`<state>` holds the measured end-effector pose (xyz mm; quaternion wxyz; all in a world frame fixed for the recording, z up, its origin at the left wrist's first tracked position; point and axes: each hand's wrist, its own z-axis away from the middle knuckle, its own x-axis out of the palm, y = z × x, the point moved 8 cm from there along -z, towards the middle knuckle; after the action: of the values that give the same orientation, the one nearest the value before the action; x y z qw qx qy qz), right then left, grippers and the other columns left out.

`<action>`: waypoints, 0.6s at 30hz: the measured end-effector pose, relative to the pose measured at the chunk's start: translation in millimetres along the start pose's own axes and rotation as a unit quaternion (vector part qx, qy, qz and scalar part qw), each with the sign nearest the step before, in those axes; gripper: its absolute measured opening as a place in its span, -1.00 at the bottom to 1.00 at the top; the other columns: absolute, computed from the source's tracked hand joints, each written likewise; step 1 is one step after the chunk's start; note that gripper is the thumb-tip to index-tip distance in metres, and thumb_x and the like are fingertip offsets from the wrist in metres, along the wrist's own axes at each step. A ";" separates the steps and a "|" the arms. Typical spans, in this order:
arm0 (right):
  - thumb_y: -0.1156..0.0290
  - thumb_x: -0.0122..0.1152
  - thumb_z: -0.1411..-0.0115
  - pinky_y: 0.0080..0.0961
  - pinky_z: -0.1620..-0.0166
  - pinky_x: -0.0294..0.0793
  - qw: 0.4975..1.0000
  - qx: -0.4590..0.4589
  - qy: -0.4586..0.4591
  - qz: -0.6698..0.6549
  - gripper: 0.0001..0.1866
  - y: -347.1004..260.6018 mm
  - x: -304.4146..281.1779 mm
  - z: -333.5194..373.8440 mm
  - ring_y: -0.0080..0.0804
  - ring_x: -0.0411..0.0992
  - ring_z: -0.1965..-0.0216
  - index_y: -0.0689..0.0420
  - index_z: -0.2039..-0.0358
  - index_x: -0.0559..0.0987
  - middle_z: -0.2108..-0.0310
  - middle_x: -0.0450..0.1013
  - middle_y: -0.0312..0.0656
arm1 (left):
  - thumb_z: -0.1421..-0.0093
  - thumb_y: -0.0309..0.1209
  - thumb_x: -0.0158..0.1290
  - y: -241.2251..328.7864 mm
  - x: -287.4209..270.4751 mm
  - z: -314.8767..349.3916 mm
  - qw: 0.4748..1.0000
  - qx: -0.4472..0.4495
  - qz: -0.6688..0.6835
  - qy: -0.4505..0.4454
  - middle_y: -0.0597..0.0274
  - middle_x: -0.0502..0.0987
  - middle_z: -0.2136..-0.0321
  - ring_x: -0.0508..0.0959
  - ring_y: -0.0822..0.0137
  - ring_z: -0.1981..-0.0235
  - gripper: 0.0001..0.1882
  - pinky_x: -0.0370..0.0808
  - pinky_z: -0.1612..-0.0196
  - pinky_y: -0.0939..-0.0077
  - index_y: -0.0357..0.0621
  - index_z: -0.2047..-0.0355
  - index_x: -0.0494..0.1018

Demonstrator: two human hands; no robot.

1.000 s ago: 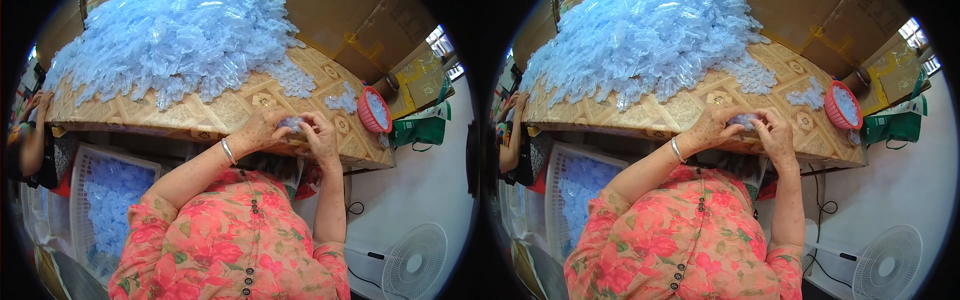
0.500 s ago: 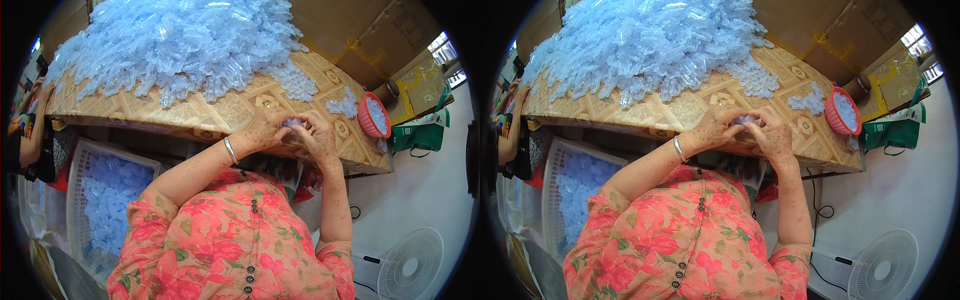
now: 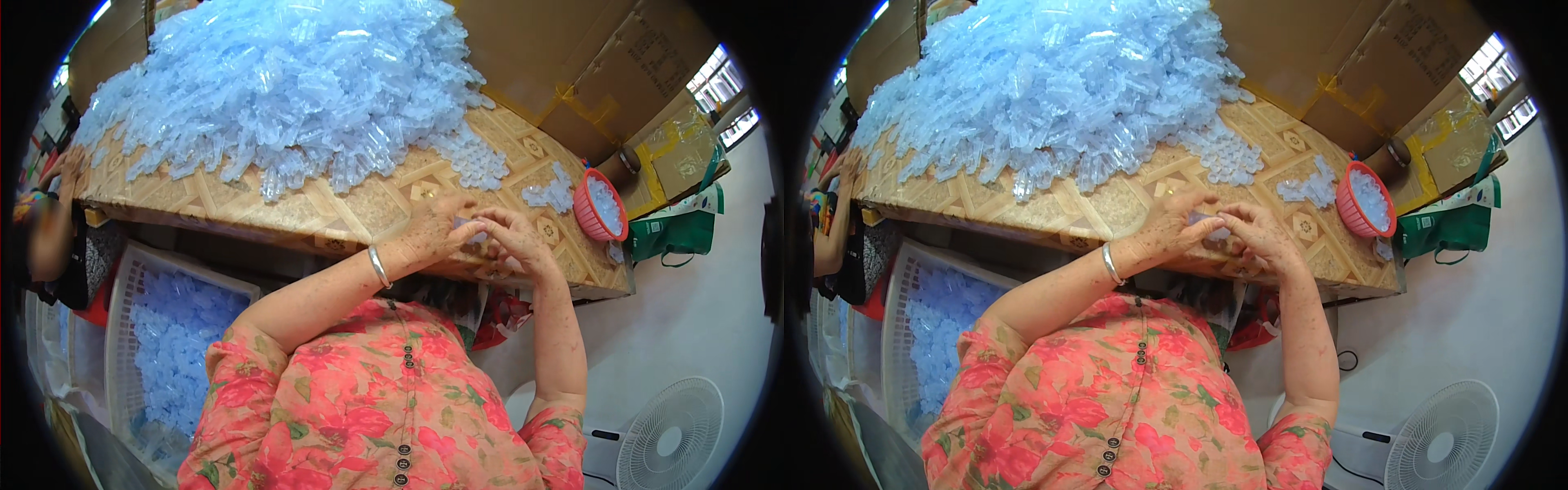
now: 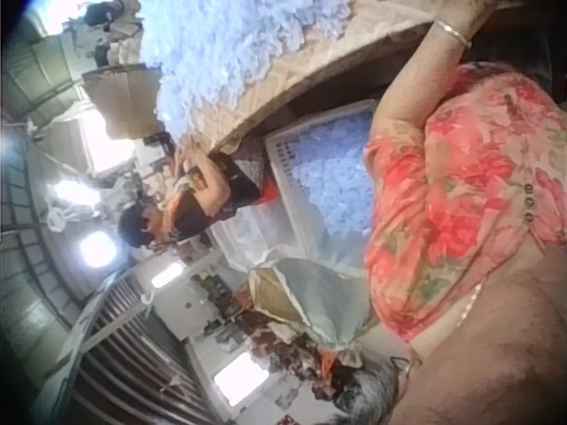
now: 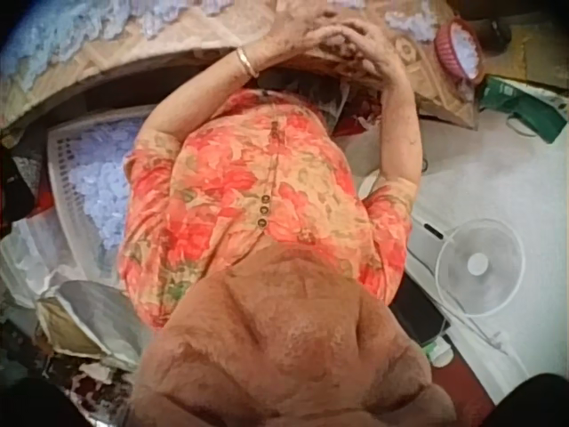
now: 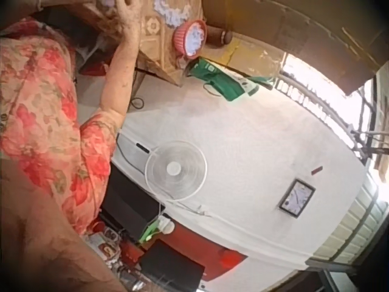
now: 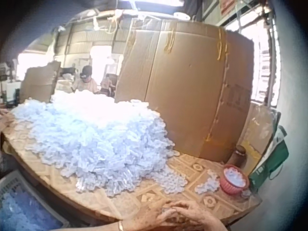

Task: The person assembles small transparent plastic containers by hand. They pick up a container body and a lid, align them, and press them together, then place the finished unit on the table. This process is repeated continuously throughout the clip.

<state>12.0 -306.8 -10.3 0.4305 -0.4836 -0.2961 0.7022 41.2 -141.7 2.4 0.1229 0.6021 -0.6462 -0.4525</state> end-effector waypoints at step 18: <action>0.05 0.33 -0.24 -0.57 0.44 0.60 0.985 0.038 -0.096 -0.142 -0.45 -4.7 16.0 -1.4 -0.35 0.60 0.19 0.09 -0.12 0.47 -0.02 0.48 -0.19 | -0.34 -0.36 0.02 -43.1 49.3 -11.3 0.925 -0.221 0.237 -0.199 -0.03 0.53 -0.13 0.47 0.20 -0.18 -0.54 0.41 -0.21 0.36 -0.20 -0.23 0.42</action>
<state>12.3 -290.3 -13.7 0.5132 -0.3506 -0.3746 0.6880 65.8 -184.6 -41.9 0.2255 0.2869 -0.6649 -0.6517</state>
